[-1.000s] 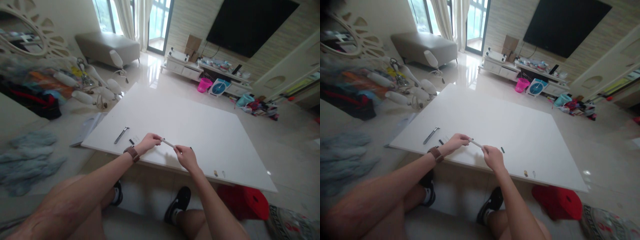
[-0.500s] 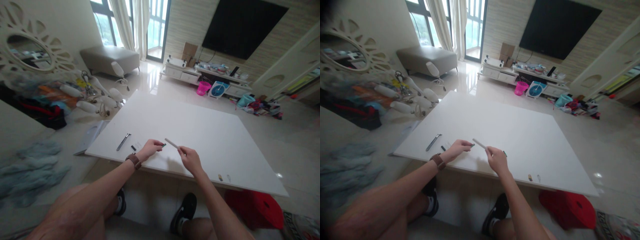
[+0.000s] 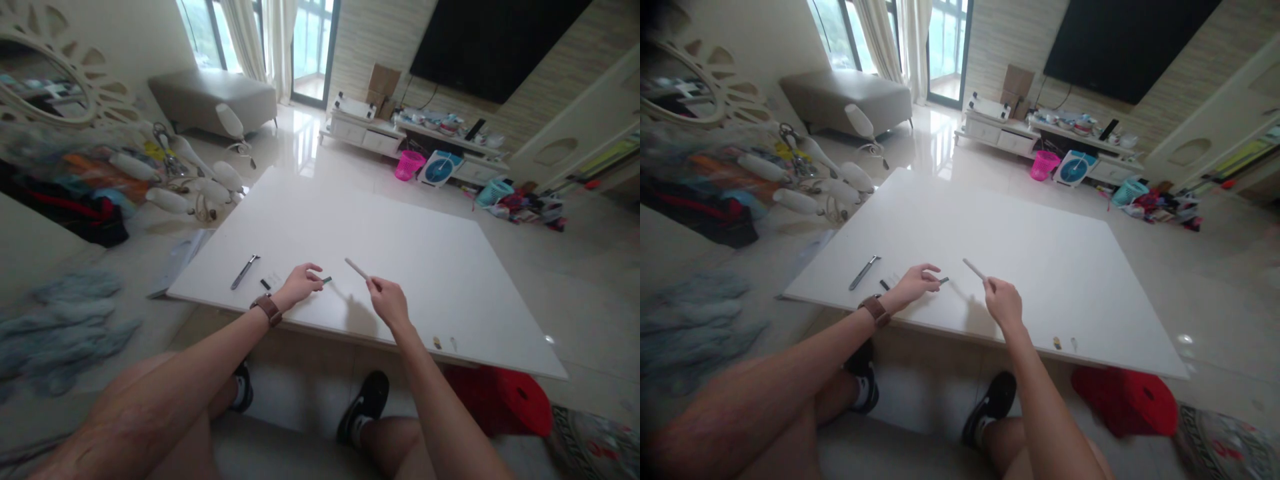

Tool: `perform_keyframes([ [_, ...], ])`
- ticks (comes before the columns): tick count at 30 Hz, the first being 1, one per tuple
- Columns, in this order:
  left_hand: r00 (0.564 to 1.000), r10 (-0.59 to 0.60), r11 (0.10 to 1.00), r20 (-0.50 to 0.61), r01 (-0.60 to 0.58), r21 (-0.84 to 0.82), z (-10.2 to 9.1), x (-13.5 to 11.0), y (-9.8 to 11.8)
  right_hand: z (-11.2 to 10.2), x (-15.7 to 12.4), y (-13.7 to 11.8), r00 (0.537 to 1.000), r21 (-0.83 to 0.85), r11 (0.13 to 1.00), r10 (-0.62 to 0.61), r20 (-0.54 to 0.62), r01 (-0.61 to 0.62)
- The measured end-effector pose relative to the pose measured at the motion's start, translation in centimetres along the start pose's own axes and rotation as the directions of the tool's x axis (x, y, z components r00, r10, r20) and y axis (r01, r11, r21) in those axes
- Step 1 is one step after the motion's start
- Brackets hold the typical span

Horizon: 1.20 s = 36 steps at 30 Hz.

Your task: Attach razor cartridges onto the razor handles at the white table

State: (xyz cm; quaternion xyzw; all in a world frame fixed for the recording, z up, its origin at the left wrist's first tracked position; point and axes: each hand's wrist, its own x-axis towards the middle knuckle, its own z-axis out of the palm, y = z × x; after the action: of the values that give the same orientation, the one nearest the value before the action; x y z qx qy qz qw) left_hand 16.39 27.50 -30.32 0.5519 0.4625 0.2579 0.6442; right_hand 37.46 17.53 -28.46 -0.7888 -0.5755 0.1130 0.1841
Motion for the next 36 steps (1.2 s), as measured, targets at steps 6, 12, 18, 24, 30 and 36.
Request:
perform_keyframes([
  [6, 1.000, 0.009, 1.000, 0.005, -0.009, -0.019, 0.0, -0.1, 0.0, 0.2, -0.3, 0.0, 0.989, -0.020, 0.995, -0.096, 0.112, 0.099],
  [12, 1.000, -0.007, 0.998, 0.020, 0.008, -0.066, -0.1, 0.0, 0.1, -0.5, -0.2, 0.1, 0.989, 0.071, 0.990, -0.129, 0.071, 0.124],
  [18, 1.000, 0.002, 0.999, 0.018, -0.001, -0.032, -0.1, -0.3, 0.3, -0.3, 0.0, 0.6, 0.999, 0.009, 1.000, -0.022, 0.029, 0.022],
  [24, 0.997, 0.001, 0.998, 0.084, 0.004, -0.063, 0.2, -0.5, 0.5, 0.4, 0.1, 0.2, 0.969, 0.233, 0.966, -0.158, 0.191, 0.112],
  [30, 0.996, 0.007, 0.998, 0.090, -0.001, -0.067, 0.2, -0.7, 0.6, 0.3, 0.3, 0.4, 1.000, 0.273, 0.962, 0.005, -0.004, -0.003],
  [36, 0.955, 0.002, 0.998, 0.296, 0.016, -0.060, 0.9, -0.5, -0.6, 2.9, -1.0, -2.1, 0.981, 0.579, 0.815, -0.101, 0.168, -0.015],
])
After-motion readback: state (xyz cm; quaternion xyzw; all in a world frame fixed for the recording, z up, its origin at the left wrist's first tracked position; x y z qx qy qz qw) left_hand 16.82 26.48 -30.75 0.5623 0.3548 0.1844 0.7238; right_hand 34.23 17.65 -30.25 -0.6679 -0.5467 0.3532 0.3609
